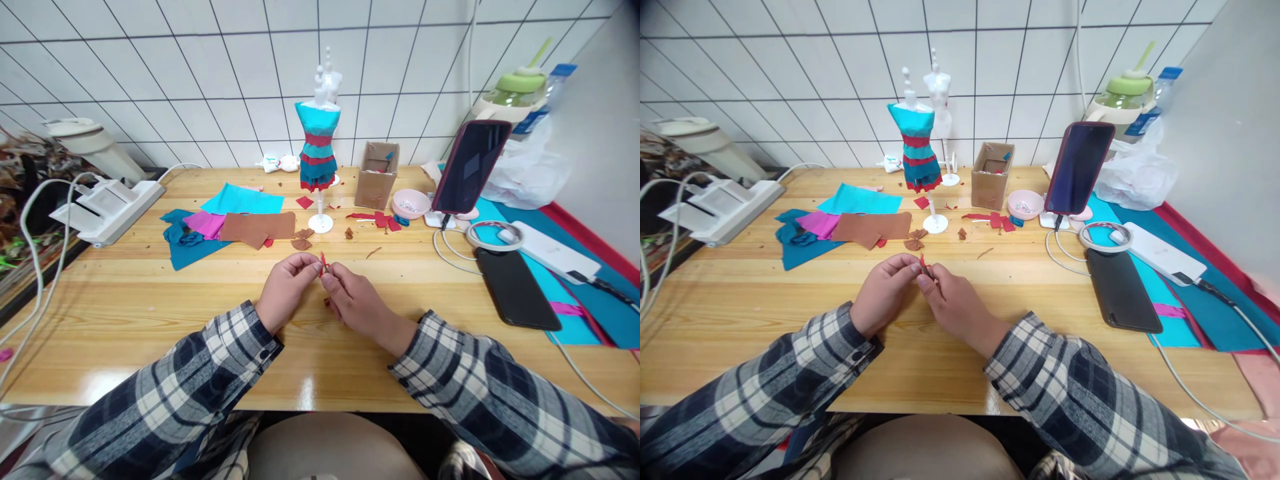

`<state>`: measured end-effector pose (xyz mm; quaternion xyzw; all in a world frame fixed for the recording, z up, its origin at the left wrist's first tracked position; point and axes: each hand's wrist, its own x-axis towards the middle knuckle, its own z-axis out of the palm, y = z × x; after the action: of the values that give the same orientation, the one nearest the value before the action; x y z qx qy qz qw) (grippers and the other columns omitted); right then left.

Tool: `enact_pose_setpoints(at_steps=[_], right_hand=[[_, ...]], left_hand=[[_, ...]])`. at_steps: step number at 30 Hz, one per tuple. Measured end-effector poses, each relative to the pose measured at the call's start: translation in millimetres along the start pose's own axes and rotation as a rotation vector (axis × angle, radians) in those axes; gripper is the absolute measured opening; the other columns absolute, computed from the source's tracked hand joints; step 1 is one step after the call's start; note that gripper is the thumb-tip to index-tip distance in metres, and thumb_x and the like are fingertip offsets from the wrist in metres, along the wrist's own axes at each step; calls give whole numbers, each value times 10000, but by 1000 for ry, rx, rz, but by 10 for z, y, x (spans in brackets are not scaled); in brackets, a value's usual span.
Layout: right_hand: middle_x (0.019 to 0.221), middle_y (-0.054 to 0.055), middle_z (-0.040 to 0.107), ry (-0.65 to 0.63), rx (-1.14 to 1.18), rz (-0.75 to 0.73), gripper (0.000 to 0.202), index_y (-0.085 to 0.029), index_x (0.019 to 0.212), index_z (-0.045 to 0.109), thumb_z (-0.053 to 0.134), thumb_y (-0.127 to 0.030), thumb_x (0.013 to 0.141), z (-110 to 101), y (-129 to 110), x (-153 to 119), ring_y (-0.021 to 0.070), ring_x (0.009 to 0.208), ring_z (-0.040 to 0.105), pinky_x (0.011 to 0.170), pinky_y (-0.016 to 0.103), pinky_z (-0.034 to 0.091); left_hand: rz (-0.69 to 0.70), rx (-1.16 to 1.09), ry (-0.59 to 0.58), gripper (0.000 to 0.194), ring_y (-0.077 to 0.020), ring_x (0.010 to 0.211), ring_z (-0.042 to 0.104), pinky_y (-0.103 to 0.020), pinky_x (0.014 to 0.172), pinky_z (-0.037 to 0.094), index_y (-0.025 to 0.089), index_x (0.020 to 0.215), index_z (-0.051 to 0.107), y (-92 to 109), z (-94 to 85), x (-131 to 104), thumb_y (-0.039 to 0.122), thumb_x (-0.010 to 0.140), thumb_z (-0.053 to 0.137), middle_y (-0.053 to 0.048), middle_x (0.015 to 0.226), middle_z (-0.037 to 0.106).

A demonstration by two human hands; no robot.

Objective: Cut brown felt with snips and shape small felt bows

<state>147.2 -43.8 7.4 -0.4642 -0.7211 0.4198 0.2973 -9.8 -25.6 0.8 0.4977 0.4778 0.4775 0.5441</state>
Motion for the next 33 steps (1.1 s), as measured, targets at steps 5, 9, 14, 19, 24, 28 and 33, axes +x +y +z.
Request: enact_pose_setpoints(at_steps=[5,9,14,19,24,28,33], right_hand=[[590,-41,548,2,37,19,286,-225,872,455,315,-452,976,40,-19,-7,120,519,525,550,229,368],[576,-47,528,30,73,30,288,-228,869,450,315,-460,975,74,-21,-3,118,509,516,541,225,365],[601,-38,534,73,76,60,314,-229,830,431,325,-493,963,100,-20,1,126,538,522,535,227,363],[637,-26,549,79,60,70,309,-231,843,439,325,-492,962,107,-23,0,136,587,544,546,232,374],[663,-19,554,99,58,73,299,-234,852,446,338,-492,957,113,-21,9,146,619,556,548,237,384],[676,-17,554,117,43,83,304,-232,875,465,348,-502,953,116,-21,10,148,625,559,541,236,381],[692,-14,557,127,27,78,312,-231,898,484,337,-499,957,118,-28,7,143,620,549,534,233,368]], left_hand=[[-77,-213,19,176,-125,693,567,-268,725,442,167,796,621,-42,59,-2,316,749,702,4,733,631],[-105,-317,63,184,-107,668,554,-250,713,438,159,782,631,-25,113,-7,286,704,740,13,712,624],[-101,-383,83,194,-116,718,577,-251,741,447,154,778,647,-20,135,-20,274,680,763,0,750,651],[-99,-394,71,174,-103,718,580,-239,745,448,156,784,649,-32,139,-38,262,697,754,4,755,661],[-96,-390,81,171,-113,728,598,-256,760,461,158,779,637,-16,158,-45,269,705,744,5,757,665],[-96,-388,84,179,-125,750,616,-266,771,467,155,784,634,-11,163,-48,274,708,744,-2,764,672],[-95,-391,79,178,-118,761,612,-259,775,465,151,791,631,-28,165,-53,263,711,745,-1,767,665]])
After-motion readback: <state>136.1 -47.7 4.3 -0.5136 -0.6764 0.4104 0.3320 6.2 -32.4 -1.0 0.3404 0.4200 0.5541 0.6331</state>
